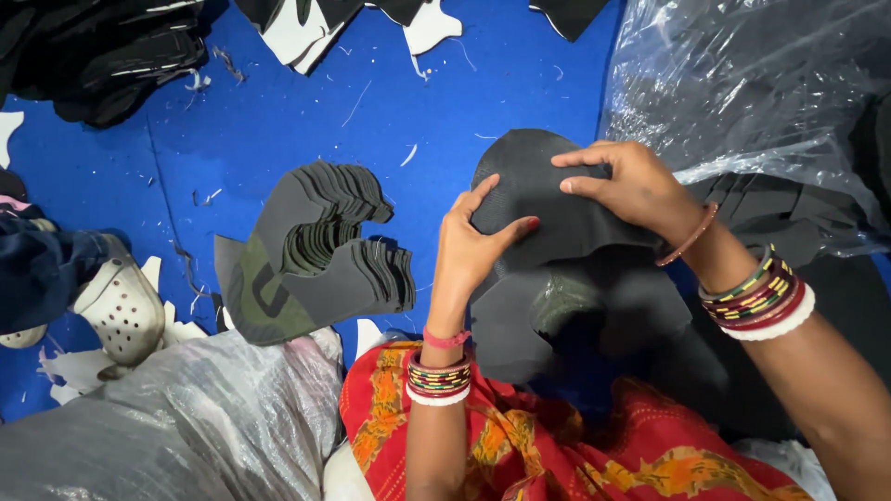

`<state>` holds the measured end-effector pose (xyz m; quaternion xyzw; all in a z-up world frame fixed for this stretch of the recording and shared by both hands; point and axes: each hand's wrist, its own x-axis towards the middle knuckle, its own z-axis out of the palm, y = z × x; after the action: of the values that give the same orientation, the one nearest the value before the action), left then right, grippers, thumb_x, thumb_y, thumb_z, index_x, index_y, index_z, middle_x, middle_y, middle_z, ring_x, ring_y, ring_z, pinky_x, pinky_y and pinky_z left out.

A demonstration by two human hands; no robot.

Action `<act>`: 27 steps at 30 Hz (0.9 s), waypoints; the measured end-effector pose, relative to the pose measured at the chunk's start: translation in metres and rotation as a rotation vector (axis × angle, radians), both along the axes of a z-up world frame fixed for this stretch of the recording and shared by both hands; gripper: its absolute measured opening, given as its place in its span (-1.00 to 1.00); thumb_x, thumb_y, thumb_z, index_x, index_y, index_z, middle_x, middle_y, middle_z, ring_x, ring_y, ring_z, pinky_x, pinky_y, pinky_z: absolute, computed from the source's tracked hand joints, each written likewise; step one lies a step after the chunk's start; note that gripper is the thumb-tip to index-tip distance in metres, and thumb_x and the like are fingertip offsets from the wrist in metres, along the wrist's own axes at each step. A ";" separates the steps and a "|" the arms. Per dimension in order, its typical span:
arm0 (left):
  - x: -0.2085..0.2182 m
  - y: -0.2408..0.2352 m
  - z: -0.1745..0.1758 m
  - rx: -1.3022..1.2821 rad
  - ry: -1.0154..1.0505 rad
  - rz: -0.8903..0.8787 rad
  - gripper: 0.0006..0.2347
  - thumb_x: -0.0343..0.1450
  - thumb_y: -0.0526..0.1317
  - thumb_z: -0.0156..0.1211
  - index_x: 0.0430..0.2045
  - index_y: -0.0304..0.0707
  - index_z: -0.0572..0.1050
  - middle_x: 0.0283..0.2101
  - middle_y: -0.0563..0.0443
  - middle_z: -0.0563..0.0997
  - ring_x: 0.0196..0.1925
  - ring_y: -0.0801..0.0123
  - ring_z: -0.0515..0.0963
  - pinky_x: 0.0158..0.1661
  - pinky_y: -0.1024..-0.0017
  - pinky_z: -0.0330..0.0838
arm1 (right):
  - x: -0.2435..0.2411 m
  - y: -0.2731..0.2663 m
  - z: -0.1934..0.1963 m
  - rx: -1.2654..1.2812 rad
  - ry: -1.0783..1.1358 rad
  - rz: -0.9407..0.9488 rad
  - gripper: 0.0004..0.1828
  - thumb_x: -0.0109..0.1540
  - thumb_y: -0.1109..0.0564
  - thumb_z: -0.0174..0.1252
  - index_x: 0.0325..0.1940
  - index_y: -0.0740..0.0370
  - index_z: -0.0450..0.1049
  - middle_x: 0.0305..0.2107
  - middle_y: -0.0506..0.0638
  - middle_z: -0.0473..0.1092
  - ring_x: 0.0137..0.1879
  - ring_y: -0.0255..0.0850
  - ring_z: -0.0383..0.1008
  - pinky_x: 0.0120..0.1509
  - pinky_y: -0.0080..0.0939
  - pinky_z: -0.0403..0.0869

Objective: The person sorts and stacks cut foam and fabric components for shoe manufacturing.

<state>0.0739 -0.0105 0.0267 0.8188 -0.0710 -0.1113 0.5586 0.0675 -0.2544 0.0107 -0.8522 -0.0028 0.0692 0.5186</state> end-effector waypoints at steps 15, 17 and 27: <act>0.000 0.017 -0.030 0.314 -0.039 0.101 -0.69 0.38 -0.11 0.38 -0.06 -0.19 0.55 -0.67 0.07 0.27 -0.63 0.41 0.29 -0.53 0.36 0.19 | -0.020 0.009 0.011 -0.359 -0.303 0.036 -0.62 0.27 -0.09 0.29 0.07 0.14 0.51 -0.47 0.15 0.41 -0.29 0.11 0.48 -0.17 0.04 0.42; -0.001 0.020 -0.045 0.155 -0.010 0.110 -0.71 0.39 -0.12 0.37 -0.09 -0.21 0.50 -0.66 0.16 0.19 -0.61 0.51 0.17 -0.54 0.41 0.08 | -0.023 0.009 0.004 -0.417 -0.277 0.021 -0.59 0.29 -0.13 0.28 0.06 0.17 0.46 -0.57 0.16 0.36 -0.35 0.13 0.47 -0.21 0.06 0.41; -0.011 0.020 -0.042 0.304 0.120 0.225 -0.54 0.30 0.01 0.53 -0.30 -0.33 0.35 -0.68 0.13 0.27 -0.62 0.49 0.21 -0.56 0.40 0.12 | -0.027 -0.023 -0.035 -0.453 -0.271 0.089 -0.29 0.28 -0.33 0.19 0.09 0.37 0.27 -0.54 0.20 0.33 -0.38 0.20 0.42 -0.24 0.10 0.42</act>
<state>0.0632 0.0100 -0.0155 0.8884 0.0720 -0.1066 0.4407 0.0407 -0.2770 -0.0242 -0.9471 -0.0940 -0.0240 0.3058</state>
